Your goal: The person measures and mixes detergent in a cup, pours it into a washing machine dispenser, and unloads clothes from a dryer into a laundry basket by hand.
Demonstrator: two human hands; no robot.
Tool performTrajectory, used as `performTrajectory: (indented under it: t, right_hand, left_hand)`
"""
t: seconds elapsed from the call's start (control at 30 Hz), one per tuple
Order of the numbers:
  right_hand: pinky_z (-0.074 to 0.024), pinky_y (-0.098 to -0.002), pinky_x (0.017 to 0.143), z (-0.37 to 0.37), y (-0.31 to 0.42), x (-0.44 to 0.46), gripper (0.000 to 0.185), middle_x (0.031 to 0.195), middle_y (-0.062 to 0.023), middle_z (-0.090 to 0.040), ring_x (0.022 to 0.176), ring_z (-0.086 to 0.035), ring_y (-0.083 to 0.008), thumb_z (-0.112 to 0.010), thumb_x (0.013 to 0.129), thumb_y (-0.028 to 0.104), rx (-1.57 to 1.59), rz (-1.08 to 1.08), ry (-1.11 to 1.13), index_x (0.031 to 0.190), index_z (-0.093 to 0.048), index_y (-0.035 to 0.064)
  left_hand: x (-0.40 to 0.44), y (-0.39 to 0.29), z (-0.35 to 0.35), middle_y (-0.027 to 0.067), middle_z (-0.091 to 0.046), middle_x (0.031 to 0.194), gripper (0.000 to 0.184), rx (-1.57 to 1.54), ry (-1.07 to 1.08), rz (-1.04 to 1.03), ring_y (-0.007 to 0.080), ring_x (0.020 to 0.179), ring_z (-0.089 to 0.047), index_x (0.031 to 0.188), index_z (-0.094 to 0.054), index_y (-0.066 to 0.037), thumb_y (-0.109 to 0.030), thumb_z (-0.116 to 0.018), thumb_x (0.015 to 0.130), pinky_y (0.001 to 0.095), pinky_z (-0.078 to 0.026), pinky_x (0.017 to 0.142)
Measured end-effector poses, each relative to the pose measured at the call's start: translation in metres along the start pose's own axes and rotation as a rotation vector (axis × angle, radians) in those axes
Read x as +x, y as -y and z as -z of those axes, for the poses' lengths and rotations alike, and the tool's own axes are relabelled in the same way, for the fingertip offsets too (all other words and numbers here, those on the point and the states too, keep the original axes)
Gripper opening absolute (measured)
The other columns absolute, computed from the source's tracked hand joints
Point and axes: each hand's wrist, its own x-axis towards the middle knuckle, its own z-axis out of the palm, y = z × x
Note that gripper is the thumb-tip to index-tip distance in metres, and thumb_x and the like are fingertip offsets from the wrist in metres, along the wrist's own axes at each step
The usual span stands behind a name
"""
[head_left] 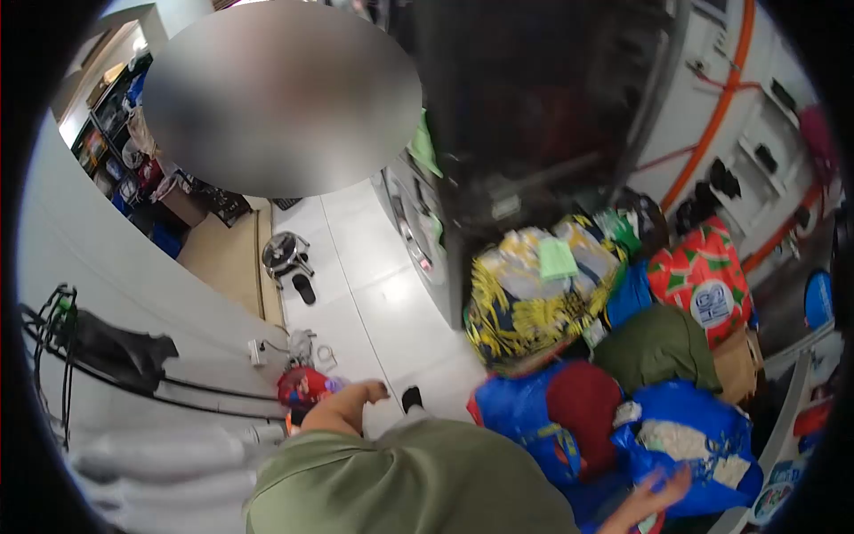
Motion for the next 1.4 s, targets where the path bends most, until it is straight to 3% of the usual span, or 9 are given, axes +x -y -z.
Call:
performTrajectory:
  t: [0.17,0.33,0.47,0.53,0.87,1.0,1.13,1.27,1.4]
  right_hand:
    - [-0.042,-0.0417,0.103,-0.143,0.322,0.016,0.056,0.14,-0.022,-0.046,0.125,-0.047,-0.0403,-0.065,0.079,-0.002,0.38,0.487,1.005,0.133,-0.055,0.0112]
    - [-0.0457,-0.0427,0.096,-0.284,0.26,-0.063,0.067,0.124,-0.0248,-0.057,0.111,-0.058,-0.0409,-0.077,0.072,0.016,0.259,0.048,1.519,0.133,-0.051,0.0055]
    - [-0.0472,-0.0424,0.09,-0.374,0.317,-0.09,0.056,0.116,-0.0218,-0.06,0.104,-0.06,-0.0368,-0.078,0.073,0.019,-0.013,-0.107,1.772,0.122,-0.056,0.0046]
    - [-0.048,-0.0423,0.088,-0.426,0.366,-0.101,0.051,0.111,-0.0203,-0.062,0.1,-0.061,-0.0348,-0.078,0.073,0.021,-0.031,-0.132,1.838,0.117,-0.059,0.0041]
    - [-0.0517,-0.0415,0.075,-0.679,0.709,-0.092,0.032,0.089,-0.0129,-0.072,0.083,-0.067,-0.0247,-0.079,0.075,0.028,0.249,-0.094,1.951,0.092,-0.071,0.0019]
    - [-0.0519,-0.0414,0.068,-0.819,0.905,-0.087,0.025,0.077,-0.0141,-0.071,0.073,-0.068,-0.0273,-0.075,0.079,0.029,0.382,0.646,1.758,0.081,-0.072,0.0045]
    - [-0.0518,-0.0418,0.064,-0.916,1.065,-0.08,0.035,0.074,-0.0172,-0.069,0.067,-0.068,-0.0305,-0.072,0.082,0.037,0.303,0.803,1.459,0.078,-0.071,0.0023]
    - [-0.0527,-0.0422,0.069,-0.956,1.174,-0.056,0.042,0.083,-0.0172,-0.071,0.078,-0.069,-0.0303,-0.069,0.083,0.046,0.404,0.112,1.694,0.084,-0.072,0.0048]
    - [-0.0533,-0.0409,0.074,-1.023,1.216,-0.047,0.041,0.087,-0.0165,-0.072,0.083,-0.07,-0.0293,-0.071,0.08,0.045,0.321,0.74,1.672,0.09,-0.073,0.0054]
  left_hand:
    - [0.055,0.092,0.079,0.0191,-0.071,0.09,0.038,0.136,-0.029,-0.084,0.0294,0.075,-0.067,0.093,-0.074,-0.004,-0.038,-0.068,0.079,0.0421,-0.055,0.072]
    - [0.069,0.063,0.152,0.0171,-0.071,0.098,0.03,0.24,-0.14,-0.231,0.0354,0.095,-0.067,0.091,-0.074,-0.006,-0.031,-0.079,0.076,0.0452,-0.054,0.081]
    - [0.053,0.04,0.244,0.0162,-0.07,0.103,0.049,0.088,-0.187,-0.174,0.0361,0.097,-0.066,0.096,-0.073,-0.006,-0.053,-0.066,0.084,0.0464,-0.053,0.081]
    - [0.08,0.066,0.294,0.0163,-0.07,0.102,0.066,0.0,-0.294,-0.14,0.0374,0.099,-0.065,0.096,-0.073,-0.006,-0.069,-0.055,0.085,0.047,-0.051,0.084]
    - [0.117,0.366,0.468,0.0215,-0.071,0.092,0.051,-0.665,-0.649,0.271,0.0363,0.089,-0.068,0.098,-0.07,-0.001,-0.049,-0.063,0.086,0.0444,-0.052,0.08]
    - [0.124,0.411,0.519,0.0179,-0.071,0.083,0.034,-1.062,-0.996,0.525,0.0307,0.08,-0.07,0.092,-0.07,0.001,-0.032,-0.062,0.083,0.0412,-0.053,0.074]
    - [0.137,0.415,0.561,0.0139,-0.069,0.071,0.029,-0.953,-0.594,0.49,0.0222,0.062,-0.065,0.088,-0.068,0.002,-0.027,-0.065,0.086,0.0382,-0.051,0.058]
    - [0.226,0.458,0.648,0.0191,-0.069,0.086,0.035,-0.634,-0.249,0.293,0.0294,0.079,-0.066,0.097,-0.069,0.0,-0.033,-0.063,0.086,0.0414,-0.052,0.072]
    - [0.33,0.506,0.823,0.0243,-0.069,0.1,0.043,-0.563,-0.521,0.154,0.0367,0.097,-0.067,0.106,-0.069,-0.001,-0.038,-0.061,0.087,0.0447,-0.052,0.086]
